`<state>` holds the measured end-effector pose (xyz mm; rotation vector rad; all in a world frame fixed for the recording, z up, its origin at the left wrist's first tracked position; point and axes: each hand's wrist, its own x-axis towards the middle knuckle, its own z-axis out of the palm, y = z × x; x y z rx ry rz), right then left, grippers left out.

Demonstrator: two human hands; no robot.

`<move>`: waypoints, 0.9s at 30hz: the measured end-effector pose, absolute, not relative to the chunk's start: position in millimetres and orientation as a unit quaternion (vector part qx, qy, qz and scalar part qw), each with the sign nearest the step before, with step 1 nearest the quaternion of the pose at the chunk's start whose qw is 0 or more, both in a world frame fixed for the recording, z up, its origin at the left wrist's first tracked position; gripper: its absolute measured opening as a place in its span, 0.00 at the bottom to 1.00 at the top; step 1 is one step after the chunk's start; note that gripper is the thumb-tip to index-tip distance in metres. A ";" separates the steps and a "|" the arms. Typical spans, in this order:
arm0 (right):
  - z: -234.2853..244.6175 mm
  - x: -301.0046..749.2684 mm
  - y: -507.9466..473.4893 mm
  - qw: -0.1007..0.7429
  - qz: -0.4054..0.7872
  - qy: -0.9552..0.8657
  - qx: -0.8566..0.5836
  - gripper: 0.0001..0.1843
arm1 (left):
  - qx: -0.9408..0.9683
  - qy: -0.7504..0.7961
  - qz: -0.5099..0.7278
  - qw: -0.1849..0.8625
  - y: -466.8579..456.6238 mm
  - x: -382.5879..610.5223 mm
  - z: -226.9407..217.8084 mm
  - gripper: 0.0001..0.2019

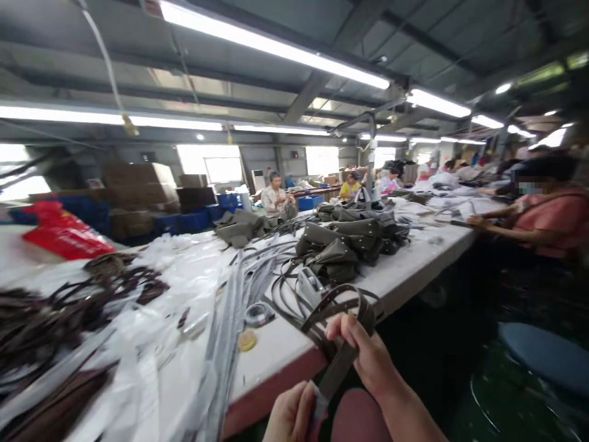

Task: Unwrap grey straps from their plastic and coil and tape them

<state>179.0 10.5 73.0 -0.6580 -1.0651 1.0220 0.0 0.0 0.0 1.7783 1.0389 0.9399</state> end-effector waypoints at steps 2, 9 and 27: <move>76.8 178.7 19.7 0.640 0.485 -0.515 -0.299 0.30 | 0.680 0.399 0.370 0.492 1.9 3.0 15.0 0.32; 83.3 163.8 54.7 0.533 0.541 -0.538 -0.367 0.30 | 0.696 0.347 0.415 0.473 40.8 16.0 80.0 0.32; 181.7 149.3 94.1 0.636 0.466 -0.546 -0.283 0.30 | 0.659 0.342 0.512 0.432 77.7 5.8 107.0 0.30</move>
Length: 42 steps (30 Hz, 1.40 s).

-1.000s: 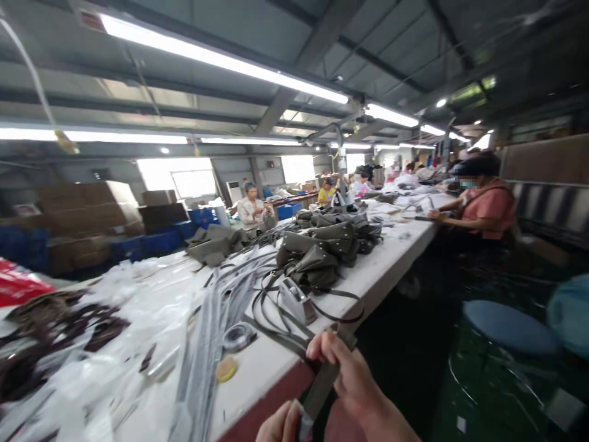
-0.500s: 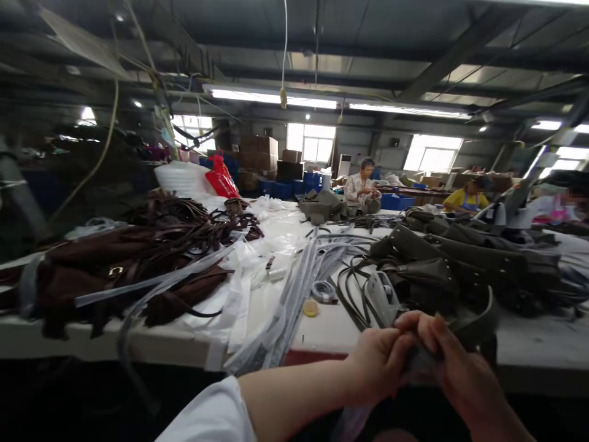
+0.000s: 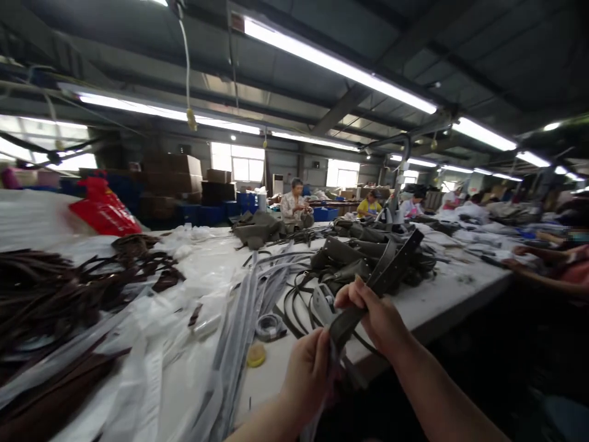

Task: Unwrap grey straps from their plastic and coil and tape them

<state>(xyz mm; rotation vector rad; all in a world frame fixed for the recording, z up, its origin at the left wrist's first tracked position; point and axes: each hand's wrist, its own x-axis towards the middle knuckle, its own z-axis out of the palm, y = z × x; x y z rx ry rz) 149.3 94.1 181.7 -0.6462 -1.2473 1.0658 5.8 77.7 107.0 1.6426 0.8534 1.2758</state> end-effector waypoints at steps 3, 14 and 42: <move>218.5 149.9 92.3 0.625 0.543 -0.521 -0.210 0.25 | 0.650 0.340 0.499 0.461 85.6 2.7 114.5 0.31; 301.9 126.4 109.3 0.494 0.492 -0.682 -0.222 0.26 | 0.618 0.262 0.556 0.491 100.7 -3.1 213.2 0.29; 398.2 174.4 125.6 0.669 0.179 -0.627 -0.358 0.25 | 0.647 0.175 0.566 0.480 132.1 32.1 267.1 0.26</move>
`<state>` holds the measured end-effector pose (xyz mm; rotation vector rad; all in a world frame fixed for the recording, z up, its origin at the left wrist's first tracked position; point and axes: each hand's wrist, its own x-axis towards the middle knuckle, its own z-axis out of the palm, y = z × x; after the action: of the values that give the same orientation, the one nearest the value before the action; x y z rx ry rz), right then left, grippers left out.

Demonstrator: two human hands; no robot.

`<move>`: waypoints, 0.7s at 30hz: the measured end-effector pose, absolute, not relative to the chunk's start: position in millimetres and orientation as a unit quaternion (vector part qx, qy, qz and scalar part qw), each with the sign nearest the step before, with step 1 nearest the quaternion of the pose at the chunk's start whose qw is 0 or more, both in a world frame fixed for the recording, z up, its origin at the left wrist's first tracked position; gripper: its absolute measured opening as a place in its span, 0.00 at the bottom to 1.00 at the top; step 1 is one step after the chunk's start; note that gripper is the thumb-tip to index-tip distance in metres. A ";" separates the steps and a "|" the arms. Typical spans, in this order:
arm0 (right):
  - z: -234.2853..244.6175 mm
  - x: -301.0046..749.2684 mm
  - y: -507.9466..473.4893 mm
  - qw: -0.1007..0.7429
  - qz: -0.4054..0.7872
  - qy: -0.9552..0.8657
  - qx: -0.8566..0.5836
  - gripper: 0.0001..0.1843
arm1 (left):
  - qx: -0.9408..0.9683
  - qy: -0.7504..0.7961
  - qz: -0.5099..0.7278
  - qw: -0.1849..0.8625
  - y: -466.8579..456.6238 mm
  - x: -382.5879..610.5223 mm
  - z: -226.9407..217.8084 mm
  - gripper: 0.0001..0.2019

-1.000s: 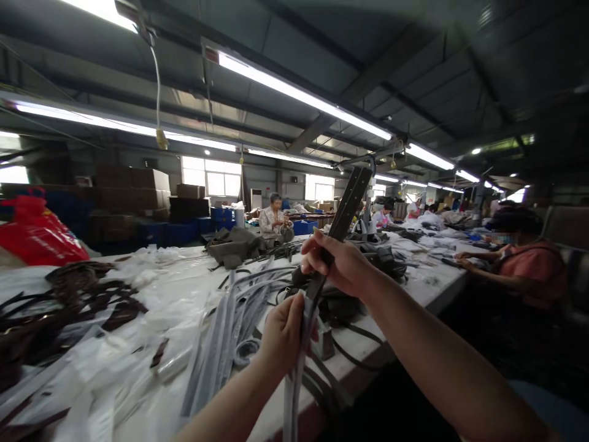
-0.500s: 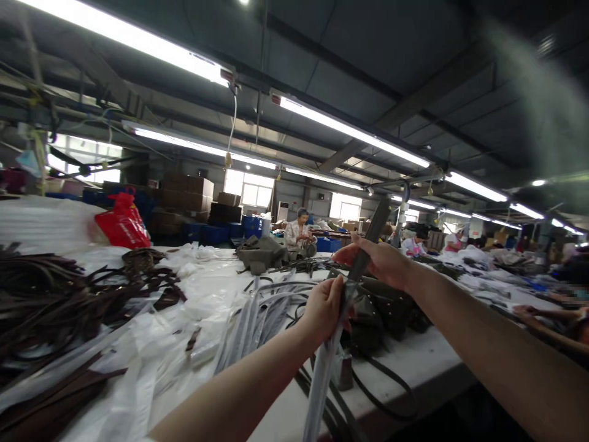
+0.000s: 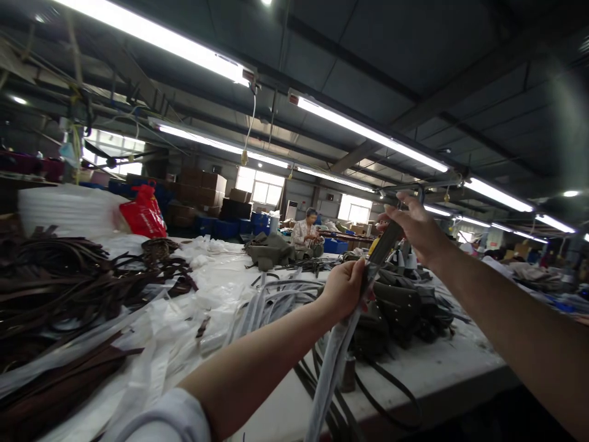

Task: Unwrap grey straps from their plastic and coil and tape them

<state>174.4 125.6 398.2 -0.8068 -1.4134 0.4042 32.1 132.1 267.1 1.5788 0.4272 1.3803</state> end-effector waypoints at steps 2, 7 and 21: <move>395.1 177.1 130.2 0.635 0.144 -0.661 -0.372 0.24 | 0.646 0.170 0.565 0.484 133.6 33.9 266.9 0.26; 380.1 166.3 129.9 0.570 0.037 -0.718 -0.397 0.21 | 0.641 0.152 0.584 0.473 134.8 34.6 279.8 0.24; 363.8 131.5 106.7 0.487 0.061 -0.774 -0.400 0.36 | 0.649 0.147 0.628 0.404 126.4 25.6 304.0 0.20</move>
<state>131.5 106.7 363.8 -0.9716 -1.8824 0.1493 25.6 126.4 304.0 1.6391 0.3724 1.5851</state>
